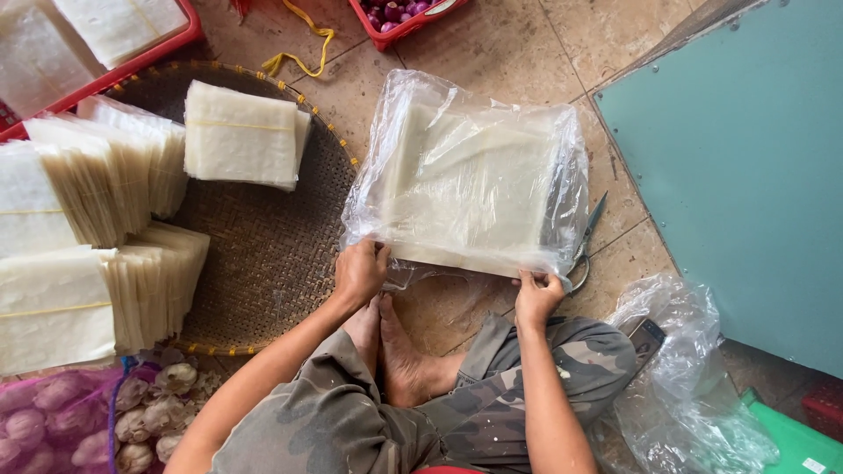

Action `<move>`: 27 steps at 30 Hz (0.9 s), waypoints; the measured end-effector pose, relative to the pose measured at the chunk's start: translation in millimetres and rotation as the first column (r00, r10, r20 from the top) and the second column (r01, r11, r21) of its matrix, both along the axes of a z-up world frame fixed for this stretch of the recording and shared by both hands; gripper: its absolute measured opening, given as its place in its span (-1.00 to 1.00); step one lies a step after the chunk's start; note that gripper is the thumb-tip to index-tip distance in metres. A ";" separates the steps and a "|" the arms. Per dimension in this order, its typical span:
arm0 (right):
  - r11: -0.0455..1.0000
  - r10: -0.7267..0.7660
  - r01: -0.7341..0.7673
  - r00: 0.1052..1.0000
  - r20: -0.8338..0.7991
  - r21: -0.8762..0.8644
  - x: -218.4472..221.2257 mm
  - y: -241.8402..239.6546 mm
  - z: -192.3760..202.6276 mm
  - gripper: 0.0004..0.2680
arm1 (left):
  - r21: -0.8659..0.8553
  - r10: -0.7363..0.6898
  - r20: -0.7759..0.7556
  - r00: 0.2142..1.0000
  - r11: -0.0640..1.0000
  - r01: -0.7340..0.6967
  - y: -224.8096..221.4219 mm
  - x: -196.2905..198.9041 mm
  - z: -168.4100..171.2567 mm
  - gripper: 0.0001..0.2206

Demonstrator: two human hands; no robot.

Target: The person is cutting large stacks of rice paper into smaller rectangular portions using scissors and then stacking the finished pieces.

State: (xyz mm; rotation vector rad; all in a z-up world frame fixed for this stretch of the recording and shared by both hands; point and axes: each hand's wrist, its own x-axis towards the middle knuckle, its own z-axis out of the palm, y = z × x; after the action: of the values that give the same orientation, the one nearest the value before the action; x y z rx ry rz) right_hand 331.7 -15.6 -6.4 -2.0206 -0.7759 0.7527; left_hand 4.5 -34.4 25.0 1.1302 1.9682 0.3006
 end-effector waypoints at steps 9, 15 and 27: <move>0.992 0.121 -0.122 0.976 -0.184 0.005 -9.5 -27.2 60.7 -0.67 | 0.056 -0.051 0.021 0.998 0.997 0.050 -26.5 -18.7 13.2 -0.73; 0.978 -0.015 -0.065 0.924 -0.381 -0.197 9.2 -18.8 22.4 -0.62 | -0.094 0.035 0.146 0.989 0.995 -0.021 -19.0 -25.2 31.6 -0.56; 0.986 0.134 -0.162 0.896 -0.424 -0.031 2.7 48.5 120.1 -0.65 | -0.036 0.210 0.587 0.782 0.972 -0.234 42.7 -31.6 75.1 -0.59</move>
State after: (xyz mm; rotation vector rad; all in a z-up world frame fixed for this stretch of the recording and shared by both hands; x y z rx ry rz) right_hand 334.4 32.9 113.7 -1.7740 -0.6591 1.2678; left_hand -27.1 8.3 100.1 0.7006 1.5286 0.7288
